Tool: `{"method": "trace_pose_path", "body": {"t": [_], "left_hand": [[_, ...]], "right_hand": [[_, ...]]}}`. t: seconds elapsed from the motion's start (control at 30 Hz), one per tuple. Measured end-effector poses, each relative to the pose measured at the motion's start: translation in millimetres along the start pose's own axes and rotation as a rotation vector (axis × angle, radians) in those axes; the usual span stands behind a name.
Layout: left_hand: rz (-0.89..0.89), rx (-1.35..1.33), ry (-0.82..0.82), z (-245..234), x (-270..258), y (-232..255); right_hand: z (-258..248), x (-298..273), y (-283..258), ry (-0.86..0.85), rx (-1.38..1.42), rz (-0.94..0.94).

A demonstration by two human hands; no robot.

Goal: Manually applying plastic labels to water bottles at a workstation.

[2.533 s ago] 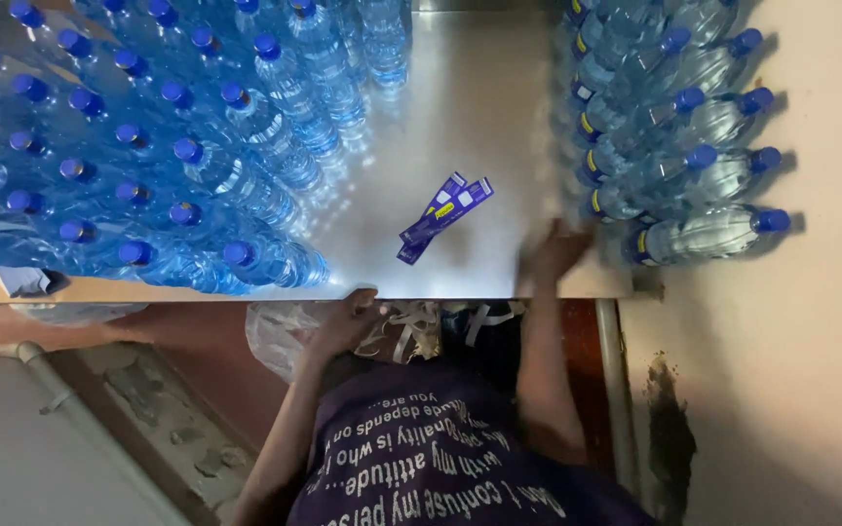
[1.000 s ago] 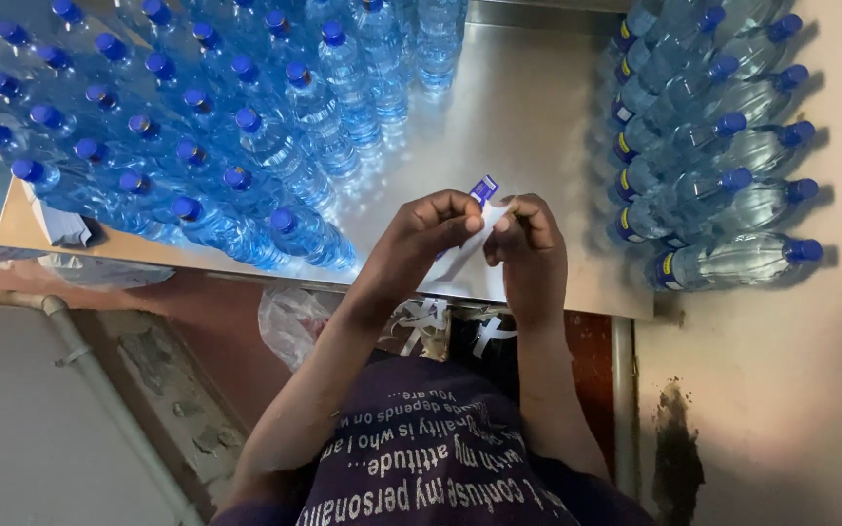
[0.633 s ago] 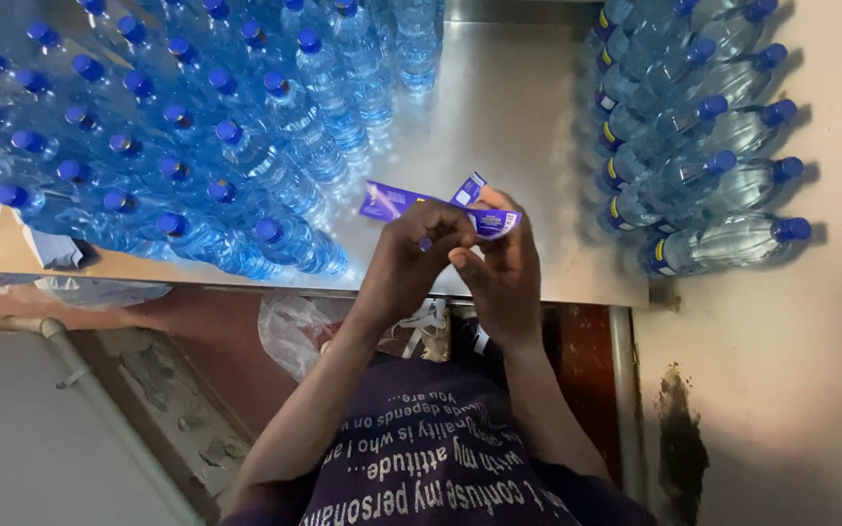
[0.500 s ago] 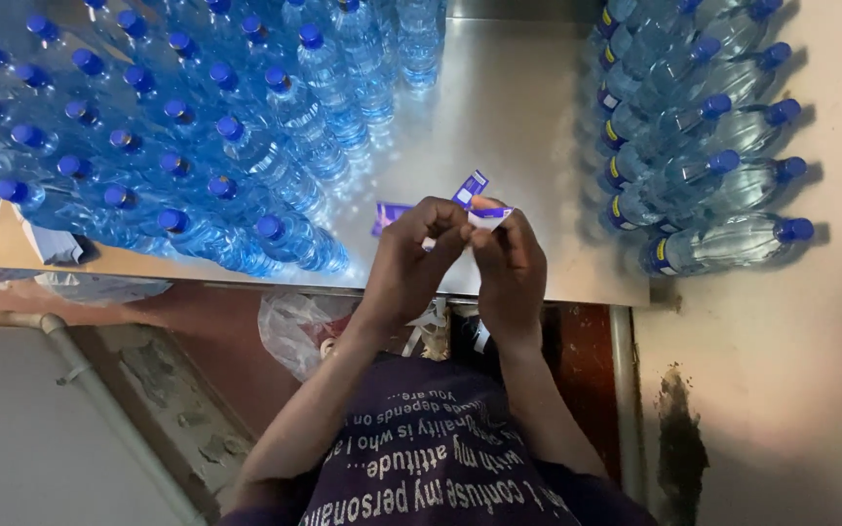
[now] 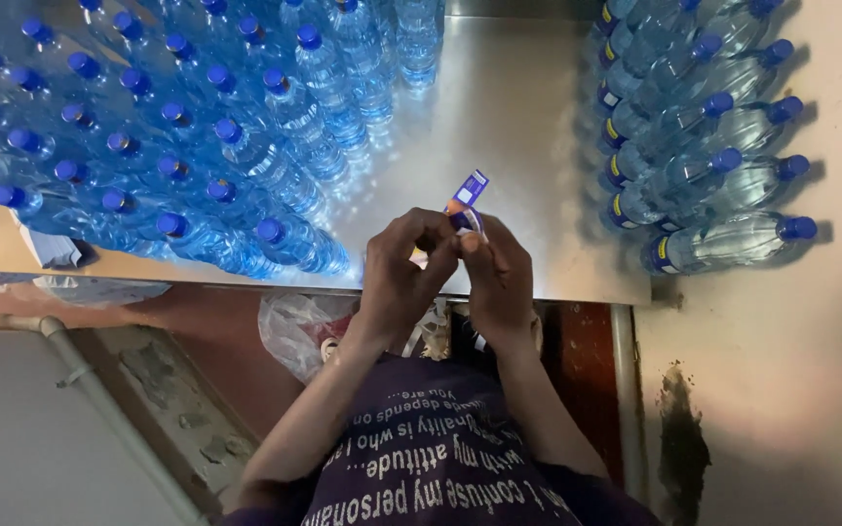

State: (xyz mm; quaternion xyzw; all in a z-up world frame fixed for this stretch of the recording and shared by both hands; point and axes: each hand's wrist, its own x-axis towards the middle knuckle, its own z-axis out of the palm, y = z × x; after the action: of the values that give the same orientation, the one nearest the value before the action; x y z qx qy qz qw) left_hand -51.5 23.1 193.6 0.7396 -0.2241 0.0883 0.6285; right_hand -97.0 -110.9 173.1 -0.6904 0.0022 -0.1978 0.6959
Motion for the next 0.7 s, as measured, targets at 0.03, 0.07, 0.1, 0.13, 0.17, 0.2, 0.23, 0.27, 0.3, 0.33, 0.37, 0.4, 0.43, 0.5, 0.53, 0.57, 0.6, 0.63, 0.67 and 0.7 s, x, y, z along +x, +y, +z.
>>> {"method": "trace_pose_path", "body": {"t": [0.03,0.07,0.1,0.13,0.17,0.2,0.23,0.27,0.3,0.33,0.37,0.4,0.43,0.5,0.53,0.57,0.6,0.63,0.67,0.7], "left_hand": [[-0.035,-0.082,0.003,-1.1,-0.7,0.1],[-0.07,-0.164,0.007,-2.2,-1.7,0.2],[-0.071,-0.164,0.009,-2.7,-2.3,-3.4],[-0.048,-0.179,0.019,-2.9,-2.9,-6.9],[-0.023,-0.196,0.028,-2.5,-3.0,-10.5],[-0.023,-0.197,0.028,-2.9,-3.0,-7.0],[-0.041,-0.189,0.014,-3.3,-3.3,-3.5],[-0.059,-0.181,-0.001,-3.8,-3.6,0.0],[-0.057,-0.181,-0.003,-4.1,-3.6,-1.2],[-0.053,-0.175,-0.001,-4.5,-3.7,-2.5],[-0.051,-0.168,0.003,-4.8,-5.1,-3.4],[-0.052,-0.168,0.004,-6.2,-4.8,-0.8],[-0.052,-0.152,-0.011,-7.2,-5.2,1.8],[-0.049,-0.137,-0.027,-5.8,-8.4,-1.0],[-0.064,-0.152,-0.014,-3.7,-11.0,-6.2],[-0.074,-0.166,-0.001,-1.7,-12.2,-11.7],[-0.067,-0.165,-0.002,-4.2,-11.8,-24.0],[-0.088,-0.236,0.059,-5.8,-12.4,-36.1],[-0.109,-0.307,0.12,-7.6,-12.9,-48.2],[-0.105,-0.307,0.118,-22.4,-3.7,-42.6]], "right_hand": [[-2.1,0.7,8.8,0.031,0.009,-0.01],[-4.3,1.2,17.7,0.061,0.018,-0.019],[-6.0,2.2,22.9,0.06,0.018,-0.017],[-8.0,3.1,28.1,0.071,-0.026,-0.05],[-10.6,4.5,33.1,0.085,-0.071,-0.084],[-7.4,4.9,25.4,0.085,-0.072,-0.083],[-4.1,4.6,17.7,0.089,-0.076,-0.086],[-0.9,4.4,10.0,0.093,-0.08,-0.088],[-1.3,3.2,5.9,0.094,-0.08,-0.089],[-1.6,1.9,1.8,0.068,-0.051,-0.073],[-2.3,-0.3,-2.5,0.039,-0.021,-0.055],[-3.4,0.2,-0.5,0.038,-0.021,-0.054],[-5.0,-0.3,1.5,0.046,-0.053,-0.057],[-7.4,-1.2,5.2,0.056,-0.085,-0.062],[-8.0,-1.6,6.4,0.08,-0.124,-0.053],[-8.4,-0.6,8.0,0.104,-0.162,-0.048],[-13.2,-2.8,22.8,0.107,-0.16,-0.054],[-19.1,-5.9,37.3,0.152,-0.153,-0.024],[-24.7,-8.9,51.7,0.197,-0.146,0.007],[-28.1,-14.6,77.1,0.2,-0.145,0.004]]}}
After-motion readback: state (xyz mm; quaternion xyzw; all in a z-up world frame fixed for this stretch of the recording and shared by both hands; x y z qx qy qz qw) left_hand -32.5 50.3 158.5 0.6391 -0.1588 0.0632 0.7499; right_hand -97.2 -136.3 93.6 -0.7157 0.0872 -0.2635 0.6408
